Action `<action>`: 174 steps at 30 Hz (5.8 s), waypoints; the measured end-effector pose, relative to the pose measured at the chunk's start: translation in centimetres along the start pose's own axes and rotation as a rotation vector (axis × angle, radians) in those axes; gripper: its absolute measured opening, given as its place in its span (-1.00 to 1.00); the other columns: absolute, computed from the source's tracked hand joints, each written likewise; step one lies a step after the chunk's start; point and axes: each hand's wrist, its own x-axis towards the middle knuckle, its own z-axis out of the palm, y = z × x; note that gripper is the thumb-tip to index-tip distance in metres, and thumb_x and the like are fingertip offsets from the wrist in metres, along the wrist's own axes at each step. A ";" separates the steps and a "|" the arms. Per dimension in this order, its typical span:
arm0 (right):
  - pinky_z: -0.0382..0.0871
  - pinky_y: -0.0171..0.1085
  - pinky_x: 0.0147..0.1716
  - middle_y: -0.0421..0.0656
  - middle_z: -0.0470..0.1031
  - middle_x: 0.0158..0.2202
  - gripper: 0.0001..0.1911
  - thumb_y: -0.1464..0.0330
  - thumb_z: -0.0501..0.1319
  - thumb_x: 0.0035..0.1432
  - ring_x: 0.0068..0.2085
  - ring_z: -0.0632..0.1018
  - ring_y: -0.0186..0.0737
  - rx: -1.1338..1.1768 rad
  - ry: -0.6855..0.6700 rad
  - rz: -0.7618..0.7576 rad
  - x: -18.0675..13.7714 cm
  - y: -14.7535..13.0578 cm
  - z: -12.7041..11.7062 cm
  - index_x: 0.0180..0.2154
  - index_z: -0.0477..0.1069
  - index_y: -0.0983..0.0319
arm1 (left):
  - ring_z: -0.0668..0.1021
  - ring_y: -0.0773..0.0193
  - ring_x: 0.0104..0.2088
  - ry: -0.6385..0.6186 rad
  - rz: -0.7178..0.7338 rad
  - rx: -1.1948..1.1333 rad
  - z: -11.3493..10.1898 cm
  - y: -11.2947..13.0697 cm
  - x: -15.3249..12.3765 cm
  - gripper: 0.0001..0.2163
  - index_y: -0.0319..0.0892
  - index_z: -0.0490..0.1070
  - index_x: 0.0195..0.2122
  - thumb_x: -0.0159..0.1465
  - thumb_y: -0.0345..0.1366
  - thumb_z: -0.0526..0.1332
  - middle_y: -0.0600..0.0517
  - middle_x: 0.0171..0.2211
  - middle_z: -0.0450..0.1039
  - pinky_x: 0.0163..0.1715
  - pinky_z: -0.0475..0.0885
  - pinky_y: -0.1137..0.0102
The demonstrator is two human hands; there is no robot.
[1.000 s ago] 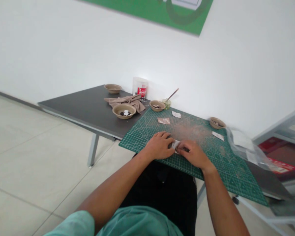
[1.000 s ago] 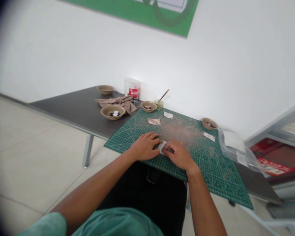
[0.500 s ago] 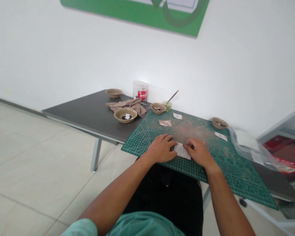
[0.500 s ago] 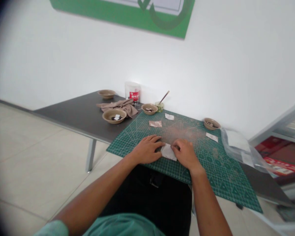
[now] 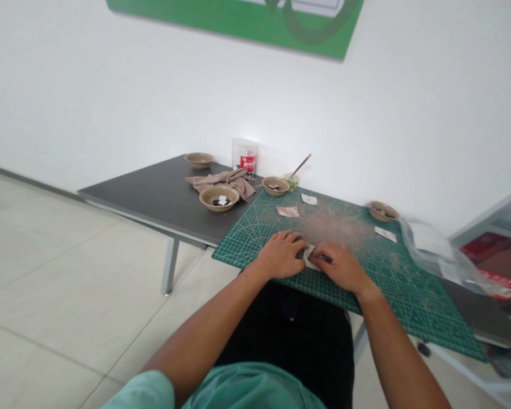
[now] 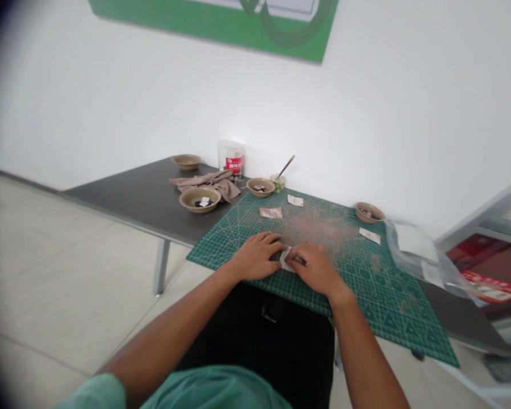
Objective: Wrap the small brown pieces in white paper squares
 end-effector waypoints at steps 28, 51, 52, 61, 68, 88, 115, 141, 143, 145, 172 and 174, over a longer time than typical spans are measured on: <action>0.22 -0.05 -0.01 -0.12 0.58 -0.23 -0.86 0.29 0.20 0.31 -0.13 0.49 -0.07 -0.090 0.048 0.047 0.2 0.6 -0.8 -0.27 0.51 0.16 | 0.28 -0.01 0.28 0.029 0.006 0.019 0.4 -0.2 0.0 -0.56 0.03 0.40 0.16 0.24 -0.10 0.18 -0.01 0.25 0.29 0.26 0.19 0.08; 0.20 -0.04 0.01 -0.12 0.59 -0.21 -0.86 0.30 0.18 0.31 -0.12 0.49 -0.08 -0.108 0.023 0.027 0.7 0.2 -0.6 -0.25 0.51 0.15 | 0.26 -0.01 0.29 0.023 -0.006 0.013 0.2 0.0 0.0 -0.56 0.04 0.40 0.17 0.25 -0.09 0.18 -0.01 0.27 0.28 0.27 0.16 0.08; 0.22 -0.06 0.00 -0.13 0.59 -0.21 -0.88 0.31 0.19 0.29 -0.13 0.49 -0.09 -0.097 -0.001 0.004 0.5 0.2 -0.8 -0.25 0.51 0.15 | 0.27 -0.01 0.28 0.024 0.000 0.008 0.2 0.0 0.0 -0.56 0.03 0.40 0.16 0.25 -0.09 0.18 -0.02 0.26 0.28 0.26 0.17 0.08; 0.25 -0.08 0.00 -0.11 0.57 -0.19 -0.89 0.37 0.18 0.28 -0.10 0.49 -0.10 -0.130 -0.108 -0.113 1.1 -0.3 -0.9 -0.24 0.50 0.16 | 0.29 -0.01 0.27 0.050 0.011 0.020 0.5 -0.1 0.0 -0.57 0.00 0.41 0.15 0.26 -0.08 0.17 -0.02 0.23 0.31 0.26 0.19 0.09; 0.34 -0.20 -0.14 -0.11 0.55 -0.25 -0.89 0.39 0.18 0.26 -0.19 0.52 -0.17 -0.093 -0.204 -0.176 3.3 0.6 -1.7 -0.27 0.49 0.20 | 0.28 -0.01 0.28 0.065 0.015 0.029 0.6 -0.1 -0.1 -0.58 -0.03 0.42 0.11 0.25 -0.07 0.18 -0.04 0.24 0.30 0.26 0.19 0.09; 0.34 -0.20 -0.20 -0.15 0.52 -0.30 -0.93 0.40 0.19 0.21 -0.25 0.48 -0.19 -0.002 -0.143 -0.239 2.6 1.8 -1.0 -0.33 0.44 0.18 | 0.31 0.03 0.25 0.040 -0.005 0.052 0.0 0.6 -0.2 -0.57 0.05 0.41 0.14 0.24 -0.06 0.20 0.01 0.23 0.31 0.23 0.21 0.13; 0.25 -0.17 -0.21 -0.15 0.46 -0.37 -0.93 0.39 0.18 0.17 -0.31 0.43 -0.17 -0.075 -0.005 -0.110 1.2 1.7 -0.6 -0.35 0.43 0.19 | 0.30 0.02 0.26 0.028 -0.006 0.046 0.0 0.4 0.0 -0.58 0.03 0.41 0.14 0.27 -0.04 0.16 -0.01 0.24 0.30 0.23 0.22 0.11; 0.34 -0.18 -0.18 -0.16 0.55 -0.31 -0.91 0.34 0.24 0.21 -0.26 0.51 -0.17 0.015 -0.095 -0.136 0.7 1.0 -1.3 -0.34 0.51 0.16 | 0.36 0.02 0.21 0.050 0.016 0.077 0.2 0.4 0.0 -0.59 0.01 0.43 0.10 0.26 -0.03 0.17 -0.01 0.20 0.35 0.19 0.26 0.13; 0.35 -0.18 -0.12 -0.17 0.57 -0.25 -0.92 0.34 0.23 0.23 -0.20 0.53 -0.18 0.063 -0.131 -0.169 0.7 0.5 -1.0 -0.30 0.51 0.14 | 0.35 0.02 0.22 0.052 0.018 0.079 0.2 0.4 0.0 -0.60 -0.01 0.44 0.08 0.27 -0.03 0.16 -0.01 0.20 0.34 0.19 0.26 0.13; 0.33 -0.16 -0.06 -0.15 0.58 -0.21 -0.90 0.33 0.22 0.26 -0.15 0.53 -0.16 0.045 -0.086 -0.149 1.0 0.3 -0.6 -0.26 0.52 0.14 | 0.34 0.02 0.23 0.059 0.014 0.082 0.2 0.4 0.0 -0.61 -0.01 0.44 0.08 0.27 -0.04 0.15 -0.02 0.21 0.33 0.20 0.25 0.13; 0.33 -0.13 -0.09 -0.11 0.57 -0.24 -0.85 0.31 0.19 0.27 -0.19 0.52 -0.13 -0.036 0.015 -0.029 1.5 1.0 -0.7 -0.28 0.52 0.17 | 0.33 0.02 0.24 0.060 0.009 0.068 0.2 0.5 0.1 -0.59 0.01 0.42 0.12 0.26 -0.06 0.17 -0.01 0.22 0.33 0.21 0.23 0.12; 0.34 -0.14 -0.17 -0.11 0.56 -0.30 -0.85 0.30 0.20 0.25 -0.25 0.51 -0.13 -0.056 0.024 0.003 1.4 1.5 -1.2 -0.31 0.52 0.18 | 0.33 0.01 0.24 0.057 0.005 0.067 0.2 0.5 0.1 -0.58 0.02 0.42 0.12 0.25 -0.06 0.17 -0.01 0.22 0.33 0.21 0.24 0.11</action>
